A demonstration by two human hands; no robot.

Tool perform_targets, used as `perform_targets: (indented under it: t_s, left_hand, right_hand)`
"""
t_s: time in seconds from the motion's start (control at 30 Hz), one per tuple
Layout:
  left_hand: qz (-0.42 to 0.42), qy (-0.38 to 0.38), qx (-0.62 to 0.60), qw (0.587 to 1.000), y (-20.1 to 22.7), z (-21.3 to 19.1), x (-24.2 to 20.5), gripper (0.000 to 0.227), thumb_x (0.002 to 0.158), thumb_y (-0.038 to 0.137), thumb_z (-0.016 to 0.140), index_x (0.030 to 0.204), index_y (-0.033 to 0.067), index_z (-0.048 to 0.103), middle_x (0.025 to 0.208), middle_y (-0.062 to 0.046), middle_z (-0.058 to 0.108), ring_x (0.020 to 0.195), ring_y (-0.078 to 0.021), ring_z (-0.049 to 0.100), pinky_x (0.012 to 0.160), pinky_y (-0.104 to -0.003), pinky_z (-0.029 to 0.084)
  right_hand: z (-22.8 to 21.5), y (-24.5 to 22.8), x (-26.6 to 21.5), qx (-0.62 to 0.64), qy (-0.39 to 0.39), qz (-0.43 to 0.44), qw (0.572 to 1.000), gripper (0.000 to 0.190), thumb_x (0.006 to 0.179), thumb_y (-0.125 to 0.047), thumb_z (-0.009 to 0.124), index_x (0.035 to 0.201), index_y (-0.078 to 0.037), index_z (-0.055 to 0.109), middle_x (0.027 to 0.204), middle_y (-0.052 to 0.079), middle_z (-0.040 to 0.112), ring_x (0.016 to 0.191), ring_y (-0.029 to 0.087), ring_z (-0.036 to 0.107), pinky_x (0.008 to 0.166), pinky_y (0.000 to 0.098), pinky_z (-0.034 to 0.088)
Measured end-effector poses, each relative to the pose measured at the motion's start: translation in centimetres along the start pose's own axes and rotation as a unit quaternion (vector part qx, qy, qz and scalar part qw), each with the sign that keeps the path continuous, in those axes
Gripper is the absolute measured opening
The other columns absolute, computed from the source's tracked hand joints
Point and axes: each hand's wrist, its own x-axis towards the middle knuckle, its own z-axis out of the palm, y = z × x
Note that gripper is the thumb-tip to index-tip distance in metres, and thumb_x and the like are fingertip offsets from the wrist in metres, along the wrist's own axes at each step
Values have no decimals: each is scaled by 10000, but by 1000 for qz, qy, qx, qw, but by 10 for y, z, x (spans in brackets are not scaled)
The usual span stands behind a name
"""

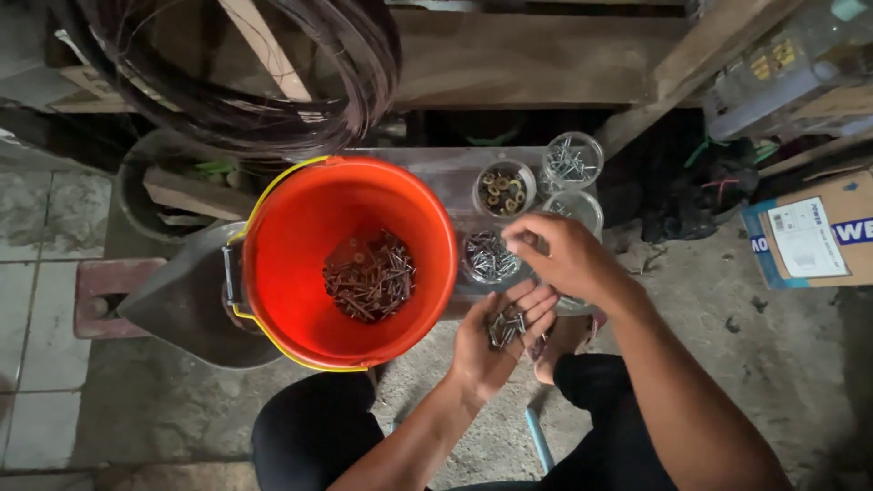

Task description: The person sorts mixed hardware from a red bucket into several small glass jars. They pick up handfuls of screws, bolts, and washers, separate them by type, and place each category into a corresponding jar on the floor.

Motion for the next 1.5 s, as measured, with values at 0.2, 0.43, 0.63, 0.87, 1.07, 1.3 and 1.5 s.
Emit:
perform_targets:
  t_s: [0.2,0.43,0.63,0.87,1.07,1.3,1.5]
  left_hand:
    - [17,16,-25,999,5,10,-5,440,1018,346,455,1192,23,698,1086,-175,741,1019,-345,721,1012,-519,558]
    - [33,59,14,998,1,15,4,334,984,335,518,1049,61,699,940,-70,727,876,-259,718,767,-418,627]
    - [31,88,-14,996,4,14,9,291,980,354,575,993,80,672,891,-63,708,824,-264,715,699,-411,631]
    - [48,68,-28,996,11,36,-4,378,1005,378,530,1063,52,712,854,-92,705,824,-296,721,771,-446,618]
    - [56,52,-18,997,5,1,18,371,1021,348,507,1030,40,714,811,-83,682,808,-262,701,806,-414,610]
    - [60,19,-9,998,17,88,-20,473,1022,457,485,939,52,713,673,-118,664,658,-278,707,637,-326,579]
    - [62,13,3,998,19,95,-25,424,1026,415,453,947,60,671,648,-87,640,595,-251,661,598,-314,540]
  right_hand:
    - [7,28,-24,-27,-69,-188,979,132,876,-236,768,913,-110,757,868,78,730,870,304,672,818,407,547]
    - [26,18,-21,-117,-15,-228,967,130,832,-247,803,849,-137,736,828,61,668,831,280,625,824,421,520]
    - [37,24,-20,-182,47,-244,951,202,834,-260,782,715,-183,639,712,-16,583,767,218,595,746,396,500]
    - [6,3,-25,192,-23,-106,975,92,840,-79,755,854,-34,677,899,128,724,734,219,712,605,341,620]
    - [2,3,-26,344,-131,-56,928,116,882,48,654,986,96,666,916,255,730,595,235,752,479,342,682]
    - [31,9,-32,-12,-129,-121,984,210,878,-173,753,1082,-131,777,1084,115,693,963,318,627,781,419,600]
    - [32,-8,-33,-36,-112,-146,982,106,897,-136,697,987,-117,749,944,76,647,814,286,682,672,379,636]
